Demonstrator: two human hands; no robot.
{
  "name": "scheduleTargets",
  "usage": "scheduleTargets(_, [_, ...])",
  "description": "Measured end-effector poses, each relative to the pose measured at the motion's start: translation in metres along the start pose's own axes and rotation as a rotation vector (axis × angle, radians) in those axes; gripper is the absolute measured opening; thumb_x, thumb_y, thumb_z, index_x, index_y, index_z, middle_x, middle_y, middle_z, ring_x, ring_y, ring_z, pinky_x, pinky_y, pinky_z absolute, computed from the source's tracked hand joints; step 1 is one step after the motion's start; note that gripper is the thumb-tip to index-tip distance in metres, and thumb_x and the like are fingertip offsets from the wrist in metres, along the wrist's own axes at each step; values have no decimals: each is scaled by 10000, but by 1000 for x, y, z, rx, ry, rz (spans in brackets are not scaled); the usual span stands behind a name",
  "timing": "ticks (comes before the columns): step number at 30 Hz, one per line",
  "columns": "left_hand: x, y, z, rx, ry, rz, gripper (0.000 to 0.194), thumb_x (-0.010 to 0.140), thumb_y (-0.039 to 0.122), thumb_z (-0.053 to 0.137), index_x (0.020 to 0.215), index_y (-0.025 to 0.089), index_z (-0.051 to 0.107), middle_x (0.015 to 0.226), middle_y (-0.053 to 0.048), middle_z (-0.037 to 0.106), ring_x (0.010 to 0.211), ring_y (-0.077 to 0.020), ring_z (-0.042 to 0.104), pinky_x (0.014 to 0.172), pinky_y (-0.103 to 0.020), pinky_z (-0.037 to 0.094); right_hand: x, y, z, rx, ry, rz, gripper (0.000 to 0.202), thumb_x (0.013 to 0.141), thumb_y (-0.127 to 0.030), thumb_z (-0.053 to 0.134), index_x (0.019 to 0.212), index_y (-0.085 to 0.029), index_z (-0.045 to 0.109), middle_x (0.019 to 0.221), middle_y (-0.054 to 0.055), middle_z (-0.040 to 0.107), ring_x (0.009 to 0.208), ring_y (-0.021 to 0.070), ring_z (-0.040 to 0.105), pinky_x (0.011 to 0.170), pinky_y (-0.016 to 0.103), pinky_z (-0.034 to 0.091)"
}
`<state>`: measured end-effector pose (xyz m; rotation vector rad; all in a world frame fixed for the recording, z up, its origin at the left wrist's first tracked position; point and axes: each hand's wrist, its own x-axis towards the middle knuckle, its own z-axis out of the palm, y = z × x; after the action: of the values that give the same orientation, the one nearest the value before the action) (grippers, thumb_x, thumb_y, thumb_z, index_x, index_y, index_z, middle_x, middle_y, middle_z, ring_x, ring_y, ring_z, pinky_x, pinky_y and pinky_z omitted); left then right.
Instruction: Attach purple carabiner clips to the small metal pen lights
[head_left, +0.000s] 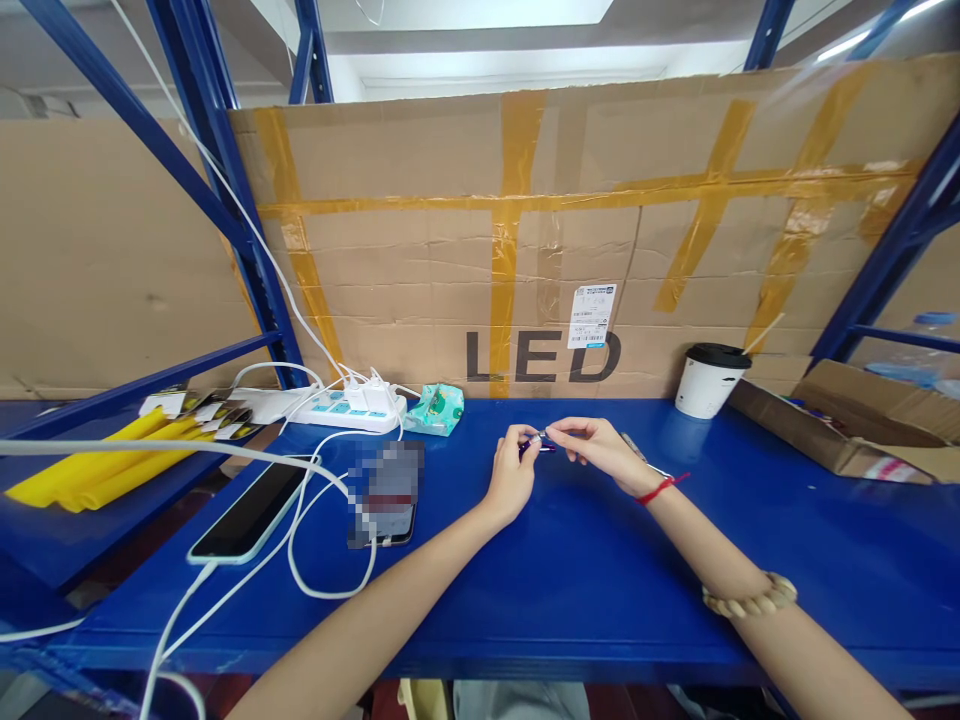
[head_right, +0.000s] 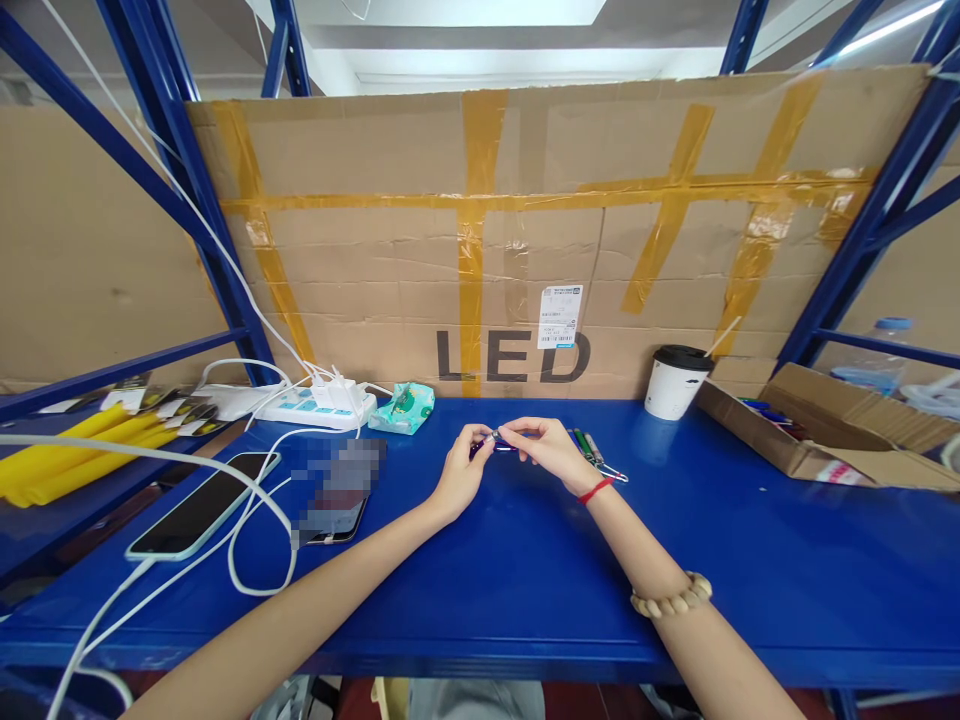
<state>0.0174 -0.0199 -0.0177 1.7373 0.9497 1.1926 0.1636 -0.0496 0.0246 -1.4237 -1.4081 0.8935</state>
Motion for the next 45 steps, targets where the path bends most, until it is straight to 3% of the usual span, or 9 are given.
scheduleTargets(5, [0,0,-1,-22,-55,79,142,829,162,491,955,168,557,941,-43,618,906,-156,548,855,-300,413,2,3,-7,-54,-55,40,446,588,-539,705,800,-148,693,634,14,574,520,76,430,437,198,308])
scheduleTargets(12, [3,3,-11,236,-188,317,250,862,170,456,1052,180,618,854,-34,621,827,-154,517,833,-308,420,0,3,-13,-88,-117,107,388,536,-488,747,712,-146,693,512,-22,495,497,71,407,427,194,279])
scheduleTargets(20, [3,-4,-16,425,-300,547,279,881,176,428,1095,185,607,833,-39,615,767,-150,483,756,-290,408,-4,9,-14,-157,-120,80,330,503,-448,737,616,-144,675,540,-3,557,507,88,438,465,220,337])
scheduleTargets(29, [-1,-2,-15,445,-242,562,272,876,154,430,1061,211,621,868,-34,633,772,-151,478,735,-285,395,-13,3,-10,-223,-115,55,294,600,-446,671,617,-152,665,493,-21,504,500,90,416,481,229,330])
scheduleTargets(36, [-4,3,-14,489,-232,577,249,885,176,415,1009,182,631,848,-40,631,747,-151,472,733,-291,400,-11,13,-14,-76,-188,201,371,538,-483,747,623,-140,634,514,-34,461,499,63,366,439,193,265])
scheduleTargets(45, [-4,5,-12,474,-220,563,265,909,215,371,1019,156,604,854,-48,631,756,-143,497,788,-302,416,-8,13,-16,39,-179,317,403,474,-472,794,626,-140,623,564,-35,458,513,43,333,425,159,236])
